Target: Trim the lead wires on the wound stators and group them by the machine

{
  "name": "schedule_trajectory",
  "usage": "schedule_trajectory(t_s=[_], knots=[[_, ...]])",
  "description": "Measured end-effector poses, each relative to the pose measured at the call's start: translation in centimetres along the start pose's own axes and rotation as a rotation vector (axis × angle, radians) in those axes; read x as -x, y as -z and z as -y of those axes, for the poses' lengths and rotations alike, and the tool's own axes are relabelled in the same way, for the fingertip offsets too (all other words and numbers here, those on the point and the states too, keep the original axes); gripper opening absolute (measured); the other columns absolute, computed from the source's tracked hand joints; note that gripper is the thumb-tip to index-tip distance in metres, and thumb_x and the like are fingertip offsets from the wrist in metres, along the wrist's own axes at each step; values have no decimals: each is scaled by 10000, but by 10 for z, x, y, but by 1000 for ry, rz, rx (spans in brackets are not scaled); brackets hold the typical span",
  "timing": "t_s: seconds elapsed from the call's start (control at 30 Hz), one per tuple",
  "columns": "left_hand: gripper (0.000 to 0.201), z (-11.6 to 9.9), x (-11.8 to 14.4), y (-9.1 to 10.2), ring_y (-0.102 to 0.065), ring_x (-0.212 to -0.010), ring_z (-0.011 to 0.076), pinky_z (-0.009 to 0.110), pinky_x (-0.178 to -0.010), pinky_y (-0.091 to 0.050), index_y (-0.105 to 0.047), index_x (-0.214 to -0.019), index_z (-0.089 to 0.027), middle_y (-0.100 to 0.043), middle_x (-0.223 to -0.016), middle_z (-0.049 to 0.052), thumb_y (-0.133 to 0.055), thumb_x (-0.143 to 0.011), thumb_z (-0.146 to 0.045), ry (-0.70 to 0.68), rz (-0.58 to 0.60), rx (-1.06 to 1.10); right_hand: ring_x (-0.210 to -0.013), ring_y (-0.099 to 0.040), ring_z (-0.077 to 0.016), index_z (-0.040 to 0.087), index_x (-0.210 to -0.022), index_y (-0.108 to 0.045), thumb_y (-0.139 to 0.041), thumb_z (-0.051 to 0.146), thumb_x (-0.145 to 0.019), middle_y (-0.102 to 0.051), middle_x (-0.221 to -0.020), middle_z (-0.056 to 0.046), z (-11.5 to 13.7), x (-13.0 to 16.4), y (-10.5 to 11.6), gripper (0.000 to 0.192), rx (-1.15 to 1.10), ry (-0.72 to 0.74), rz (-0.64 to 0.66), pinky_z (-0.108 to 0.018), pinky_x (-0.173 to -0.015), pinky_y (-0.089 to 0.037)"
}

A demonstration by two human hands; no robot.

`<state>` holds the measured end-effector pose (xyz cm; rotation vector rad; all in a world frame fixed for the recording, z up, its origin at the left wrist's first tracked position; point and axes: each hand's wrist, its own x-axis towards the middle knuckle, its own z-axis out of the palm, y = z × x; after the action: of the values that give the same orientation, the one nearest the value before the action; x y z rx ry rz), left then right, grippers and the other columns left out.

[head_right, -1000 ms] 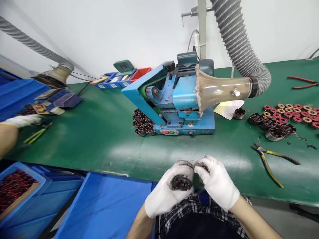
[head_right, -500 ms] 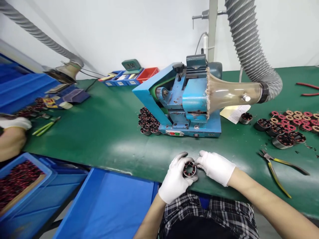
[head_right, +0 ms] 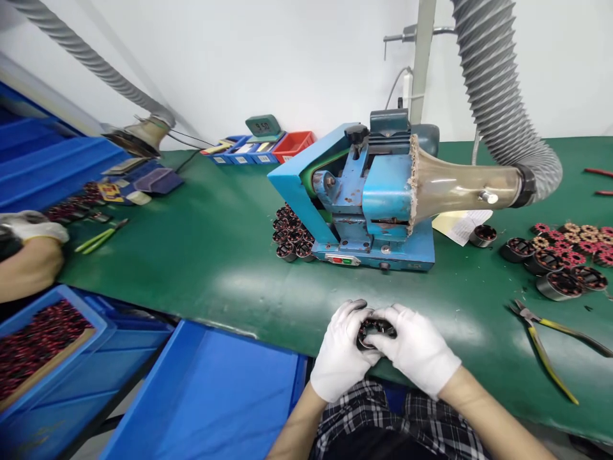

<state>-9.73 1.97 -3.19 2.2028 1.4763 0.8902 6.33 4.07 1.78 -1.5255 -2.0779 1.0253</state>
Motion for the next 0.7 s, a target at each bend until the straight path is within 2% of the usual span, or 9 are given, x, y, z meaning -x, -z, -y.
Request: schedule_trajectory(t_s=[0.1, 0.17, 0.27, 0.4, 0.47, 0.6, 0.7], knots=[[458, 0, 2, -1, -538, -1089, 301, 528, -964, -435, -519, -1011, -182, -605, -1045, 110, -738, -624, -289, 26, -39, 0, -724, -646, -198, 208, -773, -700, -500, 244, -846, -705, -777, -45, 1, 4, -19, 216, -50, -66, -85, -321, -699, -499], [424, -1, 2, -1, -534, -1092, 298, 524, -967, -430, -523, -985, -187, -609, -1029, 100, -732, -630, -286, 43, -59, 6, -693, -653, -190, 214, -732, -691, -498, 251, -843, -718, -739, -29, -7, 9, -24, 225, -80, -113, -138, -307, -675, -505], [429, -2, 2, -1, -521, -1111, 297, 525, -983, -410, -525, -966, -192, -606, -1032, 89, -744, -603, -261, 52, -39, 7, -687, -668, -198, 225, -703, -682, -523, 269, -822, -734, -732, -22, -25, 14, -21, 203, -1, -154, -249, -305, -657, -516], [478, -1, 0, -1, -530, -1095, 295, 534, -1000, -387, -518, -965, -197, -606, -1022, 80, -772, -564, -249, 50, -10, 32, -752, -672, -231, 214, -765, -675, -510, 320, -839, -732, -805, -63, -42, 15, -8, 209, 82, -177, -404, -359, -721, -520], [461, -1, 0, -1, -534, -1089, 300, 537, -995, -390, -516, -960, -201, -605, -1015, 79, -763, -574, -250, 51, -23, 39, -825, -657, -234, 206, -837, -673, -505, 326, -860, -714, -875, -81, -43, 18, -3, 208, 109, -70, -434, -376, -771, -511], [388, -2, 0, 1, -538, -1086, 320, 543, -973, -415, -520, -965, -208, -598, -1023, 85, -706, -625, -242, 33, -41, 30, -1066, -548, -285, 257, -966, -672, -570, 297, -845, -647, -1104, -87, -34, 24, -10, 163, 404, 376, -378, -442, -854, -464], [384, -3, 0, 2, -542, -1082, 333, 552, -947, -439, -516, -964, -222, -598, -1020, 80, -702, -631, -269, 24, -33, 33, -1000, -568, -270, 232, -901, -674, -534, 161, -845, -687, -983, -73, -35, 25, -19, 167, 568, 537, -356, -423, -811, -462]])
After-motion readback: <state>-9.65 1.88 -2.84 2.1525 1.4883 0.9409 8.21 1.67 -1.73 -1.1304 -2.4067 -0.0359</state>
